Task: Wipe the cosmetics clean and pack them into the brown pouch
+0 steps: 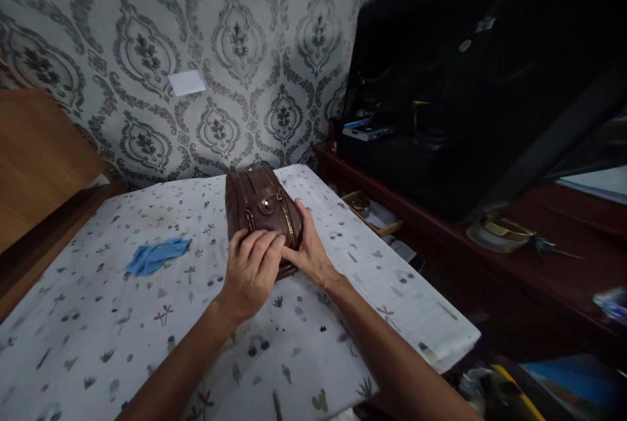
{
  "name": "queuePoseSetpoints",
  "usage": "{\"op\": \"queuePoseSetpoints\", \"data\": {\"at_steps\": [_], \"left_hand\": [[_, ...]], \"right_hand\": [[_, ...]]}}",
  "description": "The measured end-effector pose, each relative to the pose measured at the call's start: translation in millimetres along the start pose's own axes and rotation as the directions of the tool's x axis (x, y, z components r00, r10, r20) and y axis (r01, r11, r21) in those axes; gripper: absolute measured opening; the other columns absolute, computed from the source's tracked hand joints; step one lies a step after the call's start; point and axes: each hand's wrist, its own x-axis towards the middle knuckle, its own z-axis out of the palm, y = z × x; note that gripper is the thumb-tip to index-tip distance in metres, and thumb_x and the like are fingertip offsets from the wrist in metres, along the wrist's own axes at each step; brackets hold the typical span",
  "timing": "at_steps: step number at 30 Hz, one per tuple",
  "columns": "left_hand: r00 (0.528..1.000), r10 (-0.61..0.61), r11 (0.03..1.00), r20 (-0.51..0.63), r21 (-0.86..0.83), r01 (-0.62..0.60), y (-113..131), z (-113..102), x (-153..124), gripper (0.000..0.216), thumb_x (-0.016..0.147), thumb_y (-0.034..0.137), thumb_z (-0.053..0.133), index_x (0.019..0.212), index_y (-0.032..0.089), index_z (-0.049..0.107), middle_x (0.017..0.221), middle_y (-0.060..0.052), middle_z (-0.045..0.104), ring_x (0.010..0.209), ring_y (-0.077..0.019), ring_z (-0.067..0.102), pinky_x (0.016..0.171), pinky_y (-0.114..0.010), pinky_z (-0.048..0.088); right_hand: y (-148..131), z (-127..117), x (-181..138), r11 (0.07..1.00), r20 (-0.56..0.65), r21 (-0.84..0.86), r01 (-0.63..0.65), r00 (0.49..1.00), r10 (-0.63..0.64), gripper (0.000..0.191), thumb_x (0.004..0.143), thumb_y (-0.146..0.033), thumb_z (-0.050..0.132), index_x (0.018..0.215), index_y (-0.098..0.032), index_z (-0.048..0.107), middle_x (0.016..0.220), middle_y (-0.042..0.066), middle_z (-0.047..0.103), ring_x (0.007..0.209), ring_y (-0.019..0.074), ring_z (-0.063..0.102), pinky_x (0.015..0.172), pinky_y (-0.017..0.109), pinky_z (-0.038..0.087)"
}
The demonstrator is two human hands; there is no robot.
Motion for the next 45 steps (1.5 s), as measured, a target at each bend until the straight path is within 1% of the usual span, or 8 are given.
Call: {"op": "queuePoseSetpoints", "data": {"at_steps": [4,7,10,15,19,23,26,45], "left_hand": [[0.994,0.093,0.991,0.064,0.085,-0.098,-3,10,-24,0.052,0.095,0.01,0.053,0.146,0.012,0.045,0.125,-0.011,0.07,0.12,-0.0232,0.06,0.12,-0.045,0.025],[0.993,0.111,0.987,0.047,0.108,-0.116,-9,16,-31,0.054,0.096,0.014,0.052,0.15,0.016,0.043,0.125,-0.009,0.071,0.122,-0.0211,0.061,0.123,-0.042,0.022],[0.991,0.129,0.985,0.025,0.109,-0.131,-13,20,-33,0.052,0.096,0.016,0.052,0.148,0.021,0.047,0.124,-0.008,0.072,0.122,-0.0204,0.061,0.123,-0.04,0.021],[0.988,0.155,0.983,-0.003,0.097,-0.154,-16,23,-34,0.046,0.095,0.018,0.057,0.14,0.024,0.056,0.121,-0.007,0.072,0.121,-0.0198,0.06,0.123,-0.039,0.019],[0.988,0.151,0.987,-0.016,0.065,-0.15,-17,24,-34,0.045,0.096,0.018,0.054,0.138,0.034,0.058,0.121,-0.004,0.071,0.124,-0.0184,0.057,0.121,-0.037,0.021],[0.984,0.176,0.978,-0.012,0.113,-0.173,-17,23,-34,0.04,0.097,0.016,0.051,0.132,0.029,0.063,0.121,-0.005,0.071,0.121,-0.0188,0.059,0.122,-0.04,0.02],[0.986,0.165,0.977,0.001,0.137,-0.164,-15,23,-35,0.041,0.098,0.014,0.047,0.134,0.026,0.062,0.124,-0.006,0.071,0.124,-0.0184,0.058,0.123,-0.041,0.019],[0.988,0.153,0.981,0.015,0.12,-0.154,-16,23,-38,0.043,0.099,0.012,0.042,0.138,0.022,0.058,0.129,-0.006,0.069,0.129,-0.0174,0.054,0.122,-0.04,0.023]], "right_hand": [[-2,-7,0,0.999,0.071,0.011,0.034,0.997,-0.035,0.1,0.084,-0.066,0.062,0.158,-0.019,0.014,0.16,0.018,0.026,0.151,0.0325,0.023,0.124,0.053,0.021],[-7,-14,1,0.997,0.088,0.069,0.026,0.996,-0.032,0.079,0.094,-0.058,0.052,0.156,-0.021,0.02,0.159,0.016,0.031,0.148,0.0288,0.03,0.122,0.051,0.028],[-16,-19,10,0.999,-0.008,0.027,0.036,0.999,-0.036,0.06,0.098,-0.05,0.048,0.152,-0.027,0.034,0.154,0.011,0.041,0.143,0.0268,0.039,0.117,0.05,0.035],[-33,-21,36,0.96,-0.124,-0.2,0.196,0.967,-0.223,0.032,0.095,-0.038,0.056,0.123,-0.03,0.067,0.137,0.007,0.059,0.126,0.0277,0.053,0.111,0.05,0.04],[-43,-24,52,0.986,-0.154,-0.075,0.151,0.975,-0.161,0.022,0.093,-0.039,0.058,0.106,-0.029,0.073,0.113,0.005,0.071,0.105,0.0254,0.064,0.095,0.045,0.05],[-48,-25,61,0.976,-0.148,0.218,-0.005,0.988,0.039,0.027,0.085,-0.049,0.067,0.088,-0.022,0.069,0.084,0.001,0.071,0.072,0.0173,0.062,0.069,0.031,0.051],[-53,-22,63,0.949,-0.127,0.31,-0.062,0.986,0.106,0.033,0.079,-0.052,0.073,0.078,-0.021,0.063,0.067,-0.003,0.063,0.062,0.0136,0.056,0.064,0.028,0.047],[-62,-12,52,0.911,-0.261,0.372,-0.181,0.921,0.289,0.047,0.072,-0.058,0.077,0.06,-0.02,0.051,0.058,-0.003,0.056,0.049,0.0086,0.036,0.048,0.024,0.032]]}}
